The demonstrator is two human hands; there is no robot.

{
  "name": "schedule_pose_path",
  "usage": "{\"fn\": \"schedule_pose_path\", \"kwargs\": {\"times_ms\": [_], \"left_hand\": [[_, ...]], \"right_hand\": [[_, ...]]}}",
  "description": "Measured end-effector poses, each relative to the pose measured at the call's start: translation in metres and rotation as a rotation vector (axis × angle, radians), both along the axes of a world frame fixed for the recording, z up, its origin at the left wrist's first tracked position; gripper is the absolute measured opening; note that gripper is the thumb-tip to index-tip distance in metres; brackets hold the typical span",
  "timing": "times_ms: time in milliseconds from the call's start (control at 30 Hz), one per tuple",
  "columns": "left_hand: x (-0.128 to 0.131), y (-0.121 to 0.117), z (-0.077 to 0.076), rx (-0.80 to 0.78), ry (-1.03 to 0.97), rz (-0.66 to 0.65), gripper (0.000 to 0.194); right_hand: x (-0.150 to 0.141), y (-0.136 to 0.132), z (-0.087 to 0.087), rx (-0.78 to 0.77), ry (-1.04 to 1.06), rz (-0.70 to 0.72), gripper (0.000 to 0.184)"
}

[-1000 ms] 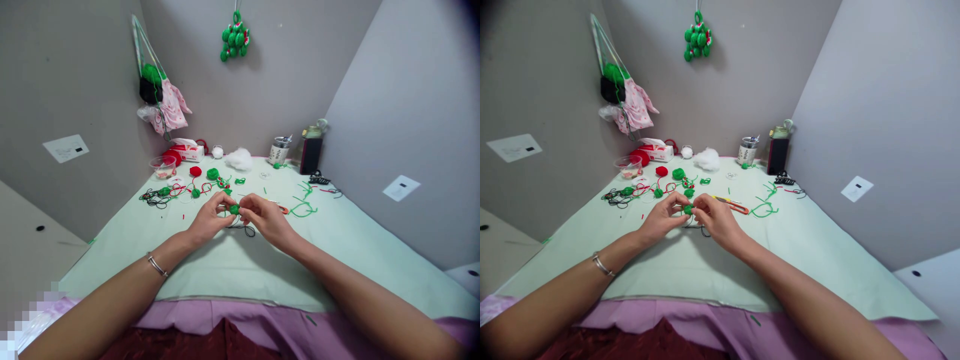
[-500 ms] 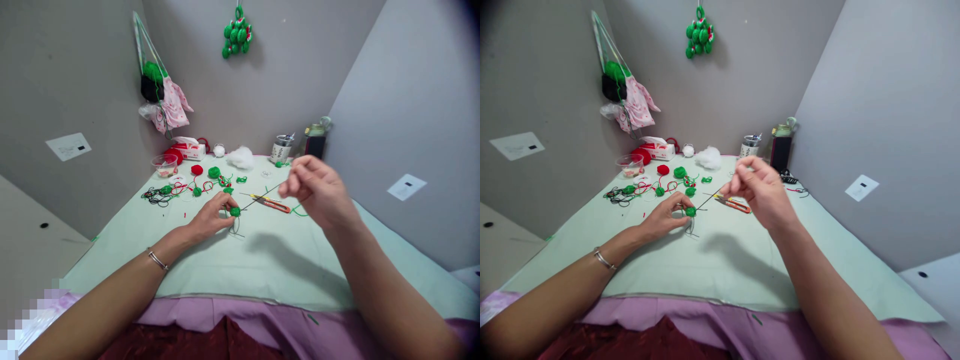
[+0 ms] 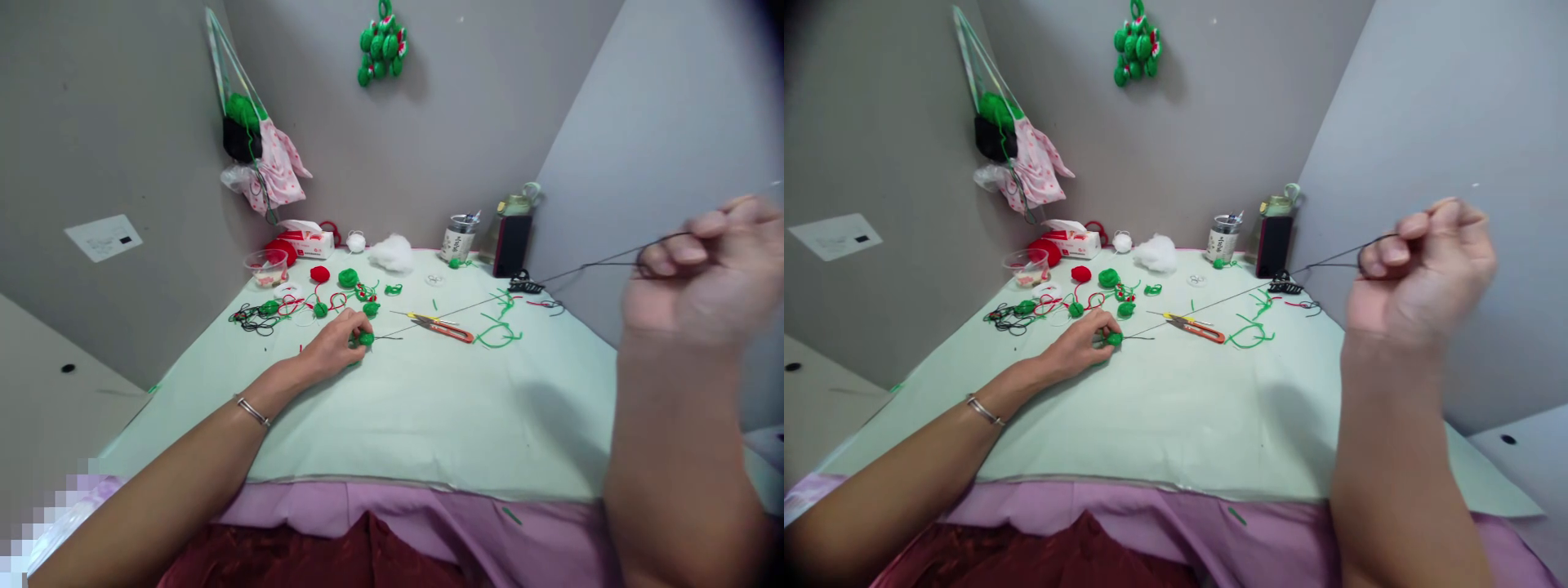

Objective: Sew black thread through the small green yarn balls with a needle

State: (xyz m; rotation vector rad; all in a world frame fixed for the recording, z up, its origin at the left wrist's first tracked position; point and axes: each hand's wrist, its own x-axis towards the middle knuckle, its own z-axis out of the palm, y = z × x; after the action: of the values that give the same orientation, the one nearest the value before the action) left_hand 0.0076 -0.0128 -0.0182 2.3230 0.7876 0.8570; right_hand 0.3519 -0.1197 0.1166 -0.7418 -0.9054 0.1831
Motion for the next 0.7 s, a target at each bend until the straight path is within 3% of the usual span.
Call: {"fn": "schedule_pose_path", "kwargs": {"times_ms": [100,200,333,500,700], "left_hand": [[0.001,-0.002,0.001,-0.072,-0.087,-0.013,0.024],[0.004,-0.008,0.005,-0.151,-0.24,-0.053,0.028],[0.008,-0.017,0.011,-0.138,-0.349,-0.085,0.024],[0.009,-0.023,0.015,-0.041,-0.319,-0.092,0.024],[0.008,-0.026,0.016,0.075,-0.214,-0.069,0.025]], "right_hand": [[-0.005,0.004,-0.001,-0.086,-0.006,0.044,0.024],[-0.032,0.012,-0.01,-0.235,-0.086,0.161,0.015],[-0.081,0.016,-0.035,-0.386,-0.462,0.325,0.008],[-0.119,0.012,-0.067,-0.326,-1.063,0.145,0.013],[-0.126,0.016,-0.083,-0.312,-1.304,-0.057,0.023]]}}
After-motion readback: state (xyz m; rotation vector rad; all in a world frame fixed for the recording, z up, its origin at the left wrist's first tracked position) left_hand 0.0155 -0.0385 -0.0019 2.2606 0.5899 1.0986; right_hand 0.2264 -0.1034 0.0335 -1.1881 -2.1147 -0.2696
